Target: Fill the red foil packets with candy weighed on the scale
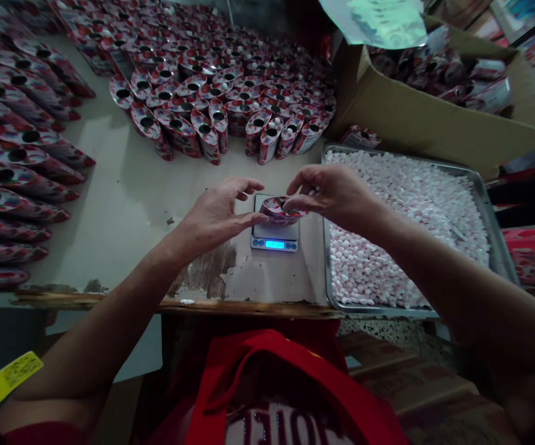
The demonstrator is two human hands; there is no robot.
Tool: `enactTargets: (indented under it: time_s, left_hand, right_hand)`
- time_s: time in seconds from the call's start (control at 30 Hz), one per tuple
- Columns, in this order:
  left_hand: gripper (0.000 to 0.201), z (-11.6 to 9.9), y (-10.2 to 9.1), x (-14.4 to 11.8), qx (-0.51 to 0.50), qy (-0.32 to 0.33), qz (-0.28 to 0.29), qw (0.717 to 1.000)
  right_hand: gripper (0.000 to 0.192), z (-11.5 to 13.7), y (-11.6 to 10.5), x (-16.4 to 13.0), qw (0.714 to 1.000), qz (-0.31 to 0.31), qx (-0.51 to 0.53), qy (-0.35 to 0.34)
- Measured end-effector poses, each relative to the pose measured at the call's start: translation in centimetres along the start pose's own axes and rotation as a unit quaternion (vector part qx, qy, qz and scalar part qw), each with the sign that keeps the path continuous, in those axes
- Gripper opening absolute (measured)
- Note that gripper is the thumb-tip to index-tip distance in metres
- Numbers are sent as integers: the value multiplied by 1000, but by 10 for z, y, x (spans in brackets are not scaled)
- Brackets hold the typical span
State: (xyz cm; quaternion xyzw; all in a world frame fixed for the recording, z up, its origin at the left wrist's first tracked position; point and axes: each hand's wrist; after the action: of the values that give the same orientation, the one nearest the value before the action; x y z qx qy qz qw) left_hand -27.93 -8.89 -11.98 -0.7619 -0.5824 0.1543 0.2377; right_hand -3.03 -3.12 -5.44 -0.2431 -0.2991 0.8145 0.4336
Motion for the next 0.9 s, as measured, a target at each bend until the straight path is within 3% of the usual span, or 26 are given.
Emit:
enactTargets:
  time_s: [0.1,0.2,0.37,0.47,0.63,0.9]
  left_hand:
    - [53,-2,-1,1,3,-1,7,1000]
    - [53,-4,0,4,7,-8,11,1000]
    - [56,2,2,6,-3,-7,22,1000]
    - [62,7,2,7,-12,-13,29,999]
    - [68,6,6,12,-17,-33,34,999]
    - [68,7,14,16,-22,-12,35,999]
  right_hand:
    - [43,-4,-4,5,995,-2,94,29]
    - [48,-6,-4,11,985,17,165,39]
    - [31,-5,-6,14,960,100,251,75]
    - [15,-5,-10,10,948,108,286,90]
    - [7,-5,-13,2,957,99,265,65]
    - [4,-7,-7,-1,978,72,192,36]
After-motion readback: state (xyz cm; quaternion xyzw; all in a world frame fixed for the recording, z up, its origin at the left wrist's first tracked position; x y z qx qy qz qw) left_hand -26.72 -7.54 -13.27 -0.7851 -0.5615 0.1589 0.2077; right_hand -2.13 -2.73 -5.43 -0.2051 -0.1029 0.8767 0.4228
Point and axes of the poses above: each hand's wrist, its own x-axis towards the middle knuckle, its own y-axis out of the palm, z = x × y, and after that the axes turned 2 degrees about x, right-handed
